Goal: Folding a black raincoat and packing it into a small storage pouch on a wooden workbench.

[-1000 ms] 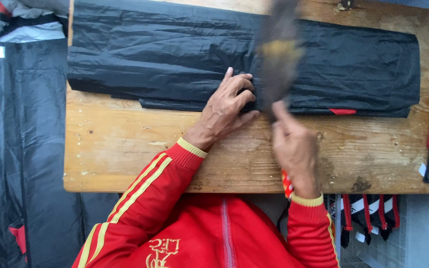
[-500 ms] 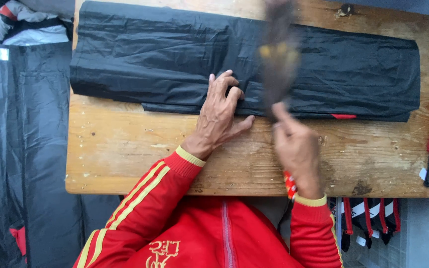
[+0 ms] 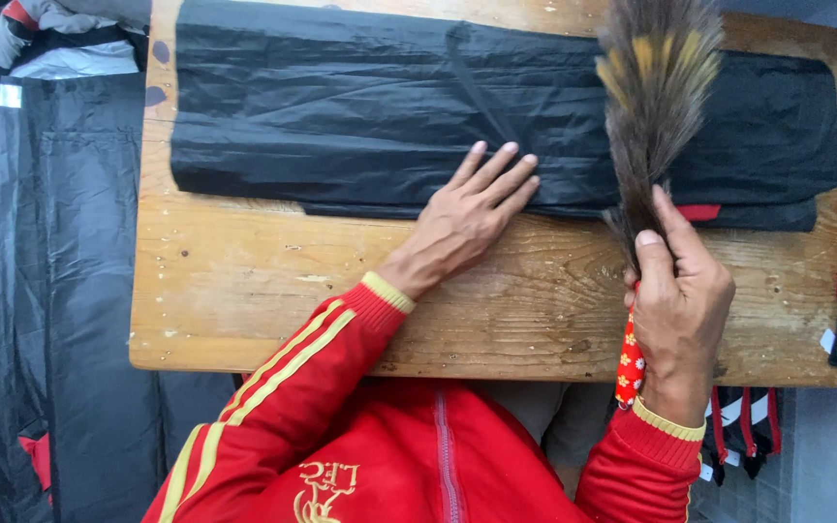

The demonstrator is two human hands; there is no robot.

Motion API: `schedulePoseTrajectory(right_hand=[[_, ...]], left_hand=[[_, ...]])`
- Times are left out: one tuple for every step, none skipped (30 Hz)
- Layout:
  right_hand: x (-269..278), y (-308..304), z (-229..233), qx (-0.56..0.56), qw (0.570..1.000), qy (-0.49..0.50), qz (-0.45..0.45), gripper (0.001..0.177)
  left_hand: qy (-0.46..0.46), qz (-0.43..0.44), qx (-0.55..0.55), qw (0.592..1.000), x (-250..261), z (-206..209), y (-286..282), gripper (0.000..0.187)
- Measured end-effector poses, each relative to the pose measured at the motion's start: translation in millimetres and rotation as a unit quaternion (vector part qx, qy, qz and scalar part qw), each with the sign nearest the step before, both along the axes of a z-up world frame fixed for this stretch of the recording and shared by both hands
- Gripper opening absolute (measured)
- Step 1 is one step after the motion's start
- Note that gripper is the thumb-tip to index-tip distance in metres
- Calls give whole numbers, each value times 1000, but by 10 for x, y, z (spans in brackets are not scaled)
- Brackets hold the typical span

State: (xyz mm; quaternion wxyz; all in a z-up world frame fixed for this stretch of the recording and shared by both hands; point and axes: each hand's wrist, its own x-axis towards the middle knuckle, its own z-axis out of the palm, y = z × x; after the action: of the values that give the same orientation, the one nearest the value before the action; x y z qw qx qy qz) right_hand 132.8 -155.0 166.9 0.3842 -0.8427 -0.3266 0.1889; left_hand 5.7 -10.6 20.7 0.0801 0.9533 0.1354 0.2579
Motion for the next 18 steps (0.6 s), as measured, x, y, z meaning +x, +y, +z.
schedulePoseTrajectory(right_hand=[[-17,0,36,9,1000,-6,-5,43],[14,-11,-20,9,1000,-7,-6,43],[53,-11,-72,-1,999,-52,15,43],[92,-7,-124,-11,995,-96,37,42],[100,10,-131,-11,994,-97,38,42],[107,30,-138,-23,992,-116,51,42],[103,63,-156,-34,989,-133,63,42],[123,119,-197,-33,989,-133,64,42],[135,168,-242,-27,979,-171,107,41],[142,214,-291,-22,966,-208,149,40],[49,278,-337,-24,966,-206,155,40],[-46,338,-380,-53,952,-240,182,40],[-116,431,-408,-78,935,-278,207,42],[-282,499,-415,-75,934,-280,210,42],[-444,571,-418,-179,890,-315,276,46],[-606,640,-426,-280,831,-345,336,50],[-588,649,-441,-280,829,-343,340,50],[-567,657,-459,-273,835,-343,333,49]], left_hand=[[-8,-11,7,1000,85,-36,2,38],[-9,-12,7,1000,129,0,-35,38],[-18,-12,20,1000,181,37,-61,36],[-26,-11,32,999,232,75,-83,35],[-27,-11,32,999,221,98,-179,35],[-39,-7,1,999,208,119,-271,39],[-49,-3,-29,998,182,137,-347,43],[-49,-2,-27,998,141,167,-387,43],[-19,-16,-50,998,84,192,-444,55],[11,-30,-74,997,23,215,-505,72],[13,-26,-78,997,62,110,-536,72],[13,-24,-71,997,99,7,-568,70],[9,-23,-60,998,170,-83,-552,73],[8,-20,-58,998,281,-244,-629,73],[-46,5,-240,970,399,-402,-693,50],[-99,27,-413,905,522,-563,-755,59],[-98,31,-415,904,378,-380,-697,59],[54,74,-139,986,237,-200,-641,54]])
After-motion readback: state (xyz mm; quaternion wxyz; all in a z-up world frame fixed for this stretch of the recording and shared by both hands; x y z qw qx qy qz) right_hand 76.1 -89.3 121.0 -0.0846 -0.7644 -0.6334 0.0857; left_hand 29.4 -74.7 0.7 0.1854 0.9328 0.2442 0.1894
